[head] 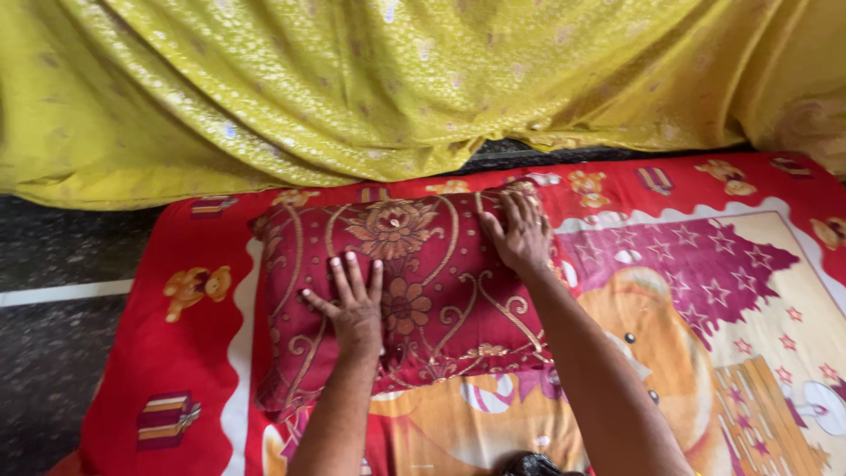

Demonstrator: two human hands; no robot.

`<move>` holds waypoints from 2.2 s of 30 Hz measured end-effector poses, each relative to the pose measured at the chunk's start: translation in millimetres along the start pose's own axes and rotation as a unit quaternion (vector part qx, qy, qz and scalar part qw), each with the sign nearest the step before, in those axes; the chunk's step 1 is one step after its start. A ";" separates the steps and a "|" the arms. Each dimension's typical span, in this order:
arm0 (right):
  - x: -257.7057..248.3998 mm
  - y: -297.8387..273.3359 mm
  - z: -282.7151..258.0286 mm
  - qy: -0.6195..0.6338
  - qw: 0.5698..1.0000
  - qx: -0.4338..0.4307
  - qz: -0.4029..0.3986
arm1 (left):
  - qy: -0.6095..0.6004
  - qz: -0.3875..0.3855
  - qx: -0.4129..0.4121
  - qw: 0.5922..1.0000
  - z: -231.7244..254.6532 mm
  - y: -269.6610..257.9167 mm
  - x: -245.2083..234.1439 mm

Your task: The person inserts a pillow into a decorative red and gold pillowcase, zips it closed, and smooths the surface. They then pick up an orange cloth and unfold it on the bed.

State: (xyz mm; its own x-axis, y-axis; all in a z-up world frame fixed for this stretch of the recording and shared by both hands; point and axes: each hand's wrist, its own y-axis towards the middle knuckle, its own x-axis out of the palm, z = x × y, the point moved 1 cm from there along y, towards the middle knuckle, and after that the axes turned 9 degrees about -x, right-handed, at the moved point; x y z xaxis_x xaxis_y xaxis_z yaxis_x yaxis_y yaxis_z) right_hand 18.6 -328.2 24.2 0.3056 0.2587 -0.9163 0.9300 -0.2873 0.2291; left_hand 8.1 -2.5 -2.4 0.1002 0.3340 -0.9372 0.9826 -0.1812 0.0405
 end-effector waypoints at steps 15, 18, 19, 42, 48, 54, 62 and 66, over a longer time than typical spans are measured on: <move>13.8 -234.6 -238.3 0.577 0.801 -0.148 -0.057 | -0.084 -0.169 -0.040 0.981 -7.0 33.1 -24.2; -20.3 -253.6 -259.1 0.530 0.770 -0.353 0.050 | -0.082 -0.127 -0.035 0.988 -9.7 32.2 -32.0; -30.2 -256.7 -262.9 0.469 0.759 -0.440 0.103 | -0.076 -0.163 -0.035 0.983 -8.5 31.7 -32.8; -11.6 2.9 -42.6 -0.071 0.989 -0.110 -0.076 | -0.036 -0.120 -0.034 0.992 1.1 20.1 -14.8; -2.5 -7.3 29.5 0.062 0.996 0.064 -0.030 | -0.029 -0.124 -0.034 0.991 -0.8 19.1 -28.2; 1.6 -22.7 68.5 0.329 0.919 0.209 -0.065 | -0.049 -0.224 -0.012 0.973 -6.9 12.7 -49.4; -16.4 -49.9 78.0 0.433 0.831 0.316 -0.146 | -0.036 -0.202 -0.012 0.979 -9.1 14.7 -32.4; -10.4 -72.4 72.9 0.465 0.823 0.315 -0.081 | -0.007 -0.060 -0.015 0.998 -5.8 16.5 -16.7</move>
State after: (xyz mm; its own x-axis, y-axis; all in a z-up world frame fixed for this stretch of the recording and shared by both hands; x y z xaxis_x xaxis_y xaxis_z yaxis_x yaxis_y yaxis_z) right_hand -66.8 -377.4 -6.9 0.4852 0.8507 -0.2023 0.7730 -0.5254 -0.3555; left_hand 23.5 -5.7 16.0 -0.0201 0.3380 -0.9409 0.9916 -0.1134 -0.0619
